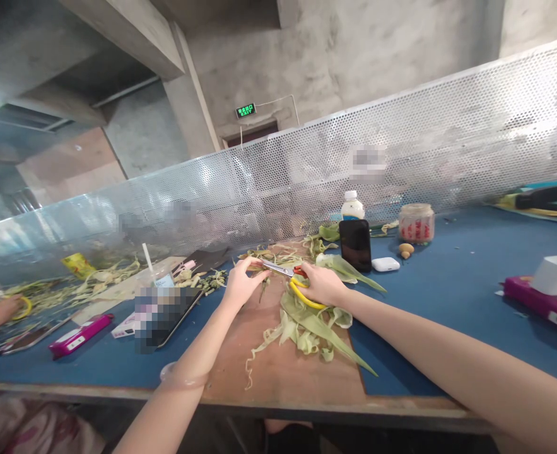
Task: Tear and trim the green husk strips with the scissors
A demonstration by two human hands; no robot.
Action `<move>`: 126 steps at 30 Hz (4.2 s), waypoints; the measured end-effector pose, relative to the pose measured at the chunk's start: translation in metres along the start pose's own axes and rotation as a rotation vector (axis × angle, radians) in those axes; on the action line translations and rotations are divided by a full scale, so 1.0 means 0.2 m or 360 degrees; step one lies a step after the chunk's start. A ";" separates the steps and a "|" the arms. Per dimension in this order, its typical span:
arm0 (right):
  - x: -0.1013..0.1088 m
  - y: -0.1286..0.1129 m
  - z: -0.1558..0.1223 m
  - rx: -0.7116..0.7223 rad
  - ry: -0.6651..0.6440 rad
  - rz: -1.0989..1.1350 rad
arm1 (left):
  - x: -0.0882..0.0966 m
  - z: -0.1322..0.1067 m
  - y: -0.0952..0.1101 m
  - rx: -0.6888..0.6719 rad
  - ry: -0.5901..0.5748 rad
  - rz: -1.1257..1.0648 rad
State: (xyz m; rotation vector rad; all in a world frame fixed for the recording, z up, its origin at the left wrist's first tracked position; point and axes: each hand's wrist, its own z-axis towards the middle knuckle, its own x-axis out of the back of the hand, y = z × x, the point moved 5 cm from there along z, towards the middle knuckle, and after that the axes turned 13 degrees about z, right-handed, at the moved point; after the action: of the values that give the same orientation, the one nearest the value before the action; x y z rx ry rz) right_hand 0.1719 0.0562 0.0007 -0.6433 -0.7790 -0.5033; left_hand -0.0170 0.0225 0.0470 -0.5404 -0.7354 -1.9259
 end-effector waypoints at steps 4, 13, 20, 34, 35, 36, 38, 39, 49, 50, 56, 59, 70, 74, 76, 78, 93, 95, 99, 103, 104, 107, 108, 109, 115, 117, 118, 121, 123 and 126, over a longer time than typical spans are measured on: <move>0.00 0.00 0.00 -0.0061 -0.0029 -0.0022 | 0.01 0.00 0.01 -0.0031 0.0034 0.0076; 0.02 -0.03 -0.01 -0.0021 0.0005 -0.0015 | 0.05 -0.01 0.02 0.0021 0.0213 0.0205; 0.03 -0.03 -0.01 0.0003 0.0081 -0.0031 | -0.02 0.00 -0.08 0.0249 0.0111 -0.0297; 0.05 -0.04 -0.01 -0.0052 0.0117 0.0001 | -0.13 -0.01 -0.13 0.0870 -0.0182 -0.1365; 0.05 -0.04 -0.01 -0.0046 0.0125 0.0000 | -0.13 -0.01 -0.12 0.0865 -0.0169 -0.1380; 0.05 -0.04 -0.01 -0.0035 0.0134 0.0000 | -0.12 -0.01 -0.12 0.0856 -0.0157 -0.1393; 0.05 -0.04 -0.01 -0.0013 0.0153 -0.0002 | -0.11 0.00 -0.11 0.0827 -0.0127 -0.1400; 0.05 -0.04 -0.01 -0.0009 0.0159 -0.0002 | -0.11 0.00 -0.11 0.0810 -0.0111 -0.1391; 0.05 -0.04 -0.02 -0.0039 0.0188 -0.0005 | -0.06 0.01 -0.06 0.0555 -0.0182 -0.1204; 0.05 -0.04 -0.02 -0.0045 0.0189 -0.0005 | -0.07 0.01 -0.05 0.0519 -0.0206 -0.1197; 0.06 -0.04 -0.02 0.0001 0.0200 0.0017 | -0.07 0.01 -0.07 0.0491 -0.0226 -0.1223; 0.06 -0.04 -0.02 0.0024 0.0225 0.0007 | -0.07 0.00 -0.08 0.0495 -0.0251 -0.1304; 0.06 -0.04 -0.02 0.0046 0.0220 -0.0023 | -0.10 0.00 -0.11 0.0581 -0.0276 -0.1393; 0.05 -0.03 -0.02 0.0002 0.0233 0.0011 | -0.09 0.01 -0.11 0.0614 -0.0263 -0.1485; 0.05 -0.02 -0.01 -0.0045 0.0260 0.0061 | -0.09 0.01 -0.11 0.0649 -0.0242 -0.1526; 0.05 -0.01 -0.01 -0.0085 0.0310 0.0124 | -0.08 0.01 -0.11 0.0694 -0.0210 -0.1562; 0.02 -0.01 -0.01 0.0041 0.0231 0.0256 | -0.02 0.03 -0.11 0.0752 0.0030 -0.2015; 0.01 -0.02 -0.01 0.0071 0.0115 0.0199 | -0.01 0.04 -0.11 0.0736 0.0052 -0.2034; -0.02 0.00 0.01 0.0005 -0.0002 0.0090 | 0.00 0.04 -0.11 0.0692 0.0071 -0.2018; -0.02 0.03 0.02 -0.0101 -0.0021 0.0162 | 0.00 0.04 -0.11 0.0675 0.0064 -0.1992; -0.02 0.03 0.02 -0.0107 -0.0025 0.0191 | -0.01 0.03 -0.11 0.0678 0.0059 -0.1985; -0.02 0.02 0.01 -0.0118 -0.0045 0.0237 | -0.02 0.03 -0.11 0.0699 0.0019 -0.1952; -0.02 0.02 0.01 -0.0124 -0.0049 0.0243 | -0.03 0.03 -0.11 0.0707 -0.0002 -0.1940; -0.02 0.02 0.01 -0.0128 -0.0051 0.0249 | -0.03 0.02 -0.10 0.0713 -0.0029 -0.1926; -0.01 0.01 0.01 -0.0108 -0.0042 0.0287 | -0.06 0.01 -0.09 0.0782 -0.0115 -0.1866; -0.01 0.01 0.01 -0.0104 -0.0034 0.0291 | -0.06 0.01 -0.08 0.0791 -0.0142 -0.1858; -0.01 0.02 0.01 -0.0104 -0.0029 0.0290 | -0.06 0.01 -0.08 0.0798 -0.0156 -0.1848; -0.01 0.02 0.01 -0.0110 -0.0010 0.0289 | -0.06 0.00 -0.07 0.0837 -0.0193 -0.1807; -0.01 0.02 0.01 -0.0101 -0.0006 0.0289 | -0.06 -0.01 -0.07 0.0861 -0.0195 -0.1792; 0.00 0.01 0.01 -0.0070 0.0001 0.0268 | -0.06 0.00 -0.07 0.0859 -0.0198 -0.1794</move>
State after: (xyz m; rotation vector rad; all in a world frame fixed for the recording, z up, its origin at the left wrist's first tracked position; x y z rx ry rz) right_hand 0.1718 0.0599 0.0008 -0.7428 -0.7076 -0.3674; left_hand -0.0251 0.0347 0.0348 0.1739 -1.8356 -2.5113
